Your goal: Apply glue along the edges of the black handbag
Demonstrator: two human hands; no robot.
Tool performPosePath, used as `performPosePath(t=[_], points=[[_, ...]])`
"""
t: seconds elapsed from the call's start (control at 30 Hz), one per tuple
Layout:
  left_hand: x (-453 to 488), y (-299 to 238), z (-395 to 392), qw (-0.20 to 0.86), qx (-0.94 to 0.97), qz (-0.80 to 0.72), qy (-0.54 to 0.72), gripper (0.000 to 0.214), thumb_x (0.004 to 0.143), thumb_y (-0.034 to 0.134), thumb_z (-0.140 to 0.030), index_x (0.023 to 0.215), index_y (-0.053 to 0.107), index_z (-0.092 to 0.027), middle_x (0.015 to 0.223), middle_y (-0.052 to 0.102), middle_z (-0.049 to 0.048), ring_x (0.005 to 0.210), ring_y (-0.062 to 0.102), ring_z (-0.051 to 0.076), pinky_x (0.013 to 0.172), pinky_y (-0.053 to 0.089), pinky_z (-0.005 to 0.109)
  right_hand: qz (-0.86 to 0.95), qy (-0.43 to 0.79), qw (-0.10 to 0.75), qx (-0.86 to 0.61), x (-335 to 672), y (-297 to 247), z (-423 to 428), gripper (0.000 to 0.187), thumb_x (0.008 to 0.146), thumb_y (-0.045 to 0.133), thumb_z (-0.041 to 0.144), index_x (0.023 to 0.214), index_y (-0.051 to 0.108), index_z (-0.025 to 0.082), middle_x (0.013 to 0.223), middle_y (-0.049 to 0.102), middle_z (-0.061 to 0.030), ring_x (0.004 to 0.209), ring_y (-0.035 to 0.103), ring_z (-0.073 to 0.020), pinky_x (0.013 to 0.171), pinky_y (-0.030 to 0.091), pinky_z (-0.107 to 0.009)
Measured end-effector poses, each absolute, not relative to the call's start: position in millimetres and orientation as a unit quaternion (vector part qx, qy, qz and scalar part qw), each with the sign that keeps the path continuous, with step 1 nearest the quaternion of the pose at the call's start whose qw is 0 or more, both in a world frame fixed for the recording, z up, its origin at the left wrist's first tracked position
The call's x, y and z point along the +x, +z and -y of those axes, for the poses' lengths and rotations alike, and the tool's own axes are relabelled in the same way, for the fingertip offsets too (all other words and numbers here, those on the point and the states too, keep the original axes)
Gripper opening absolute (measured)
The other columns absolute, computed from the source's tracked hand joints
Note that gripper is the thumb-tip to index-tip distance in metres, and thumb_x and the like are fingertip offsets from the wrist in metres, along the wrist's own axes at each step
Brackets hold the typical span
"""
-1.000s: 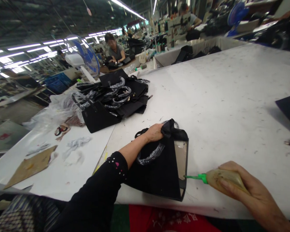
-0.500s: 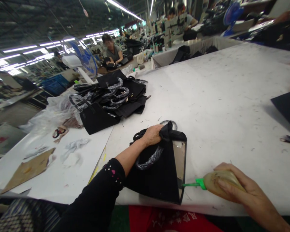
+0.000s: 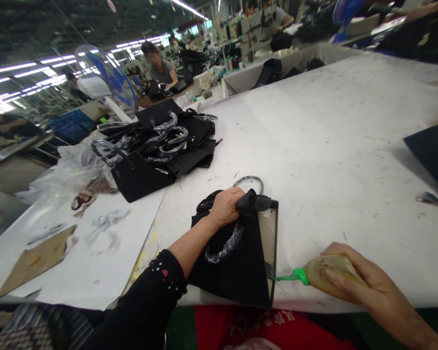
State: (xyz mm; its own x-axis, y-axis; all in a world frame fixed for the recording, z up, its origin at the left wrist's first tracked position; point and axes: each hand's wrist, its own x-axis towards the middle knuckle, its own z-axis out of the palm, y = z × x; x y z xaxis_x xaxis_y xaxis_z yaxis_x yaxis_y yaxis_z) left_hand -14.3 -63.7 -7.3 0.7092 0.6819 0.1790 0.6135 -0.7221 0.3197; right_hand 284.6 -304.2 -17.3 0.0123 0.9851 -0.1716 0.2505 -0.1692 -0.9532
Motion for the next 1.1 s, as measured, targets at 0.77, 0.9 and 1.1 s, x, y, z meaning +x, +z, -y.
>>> performPosePath(t=[0.77, 0.9, 1.1], points=[[-18.2, -13.7, 66.1, 0.084, 0.925, -0.329, 0.169, 0.023, 0.076, 0.062, -0.006, 0.092, 0.068, -0.021, 0.098, 0.076, 0.0058, 0.092, 0.071, 0.024, 0.081, 0.054, 0.032, 0.547, 0.513, 0.401, -0.526, 272.0, -3.5, 312.7, 0.033, 0.107, 0.064, 0.056, 0.096, 0.07, 0.025, 0.083, 0.067, -0.0015, 0.07, 0.064, -0.0206, 0.06, 0.052, -0.029], [-18.6, -14.6, 65.3, 0.082, 0.926, -0.324, 0.176, 0.022, 0.075, 0.061, -0.006, 0.089, 0.067, -0.022, 0.096, 0.076, 0.0058, 0.09, 0.071, 0.025, 0.079, 0.054, 0.033, 0.556, 0.459, 0.429, -0.544, 272.1, -2.4, 315.5, 0.028, 0.106, 0.067, 0.052, 0.098, 0.07, 0.026, 0.082, 0.066, -0.0012, 0.067, 0.063, -0.0203, 0.059, 0.052, -0.029], [-19.8, -16.0, 65.0, 0.079, 0.927, -0.312, 0.194, 0.023, 0.073, 0.06, -0.007, 0.089, 0.066, -0.022, 0.094, 0.075, 0.006, 0.088, 0.07, 0.025, 0.077, 0.053, 0.033, 0.515, 0.537, 0.424, -0.517, 270.8, -0.5, 315.9, 0.034, 0.106, 0.065, 0.059, 0.1, 0.072, 0.026, 0.088, 0.068, -0.0023, 0.075, 0.066, -0.022, 0.065, 0.055, -0.031]])
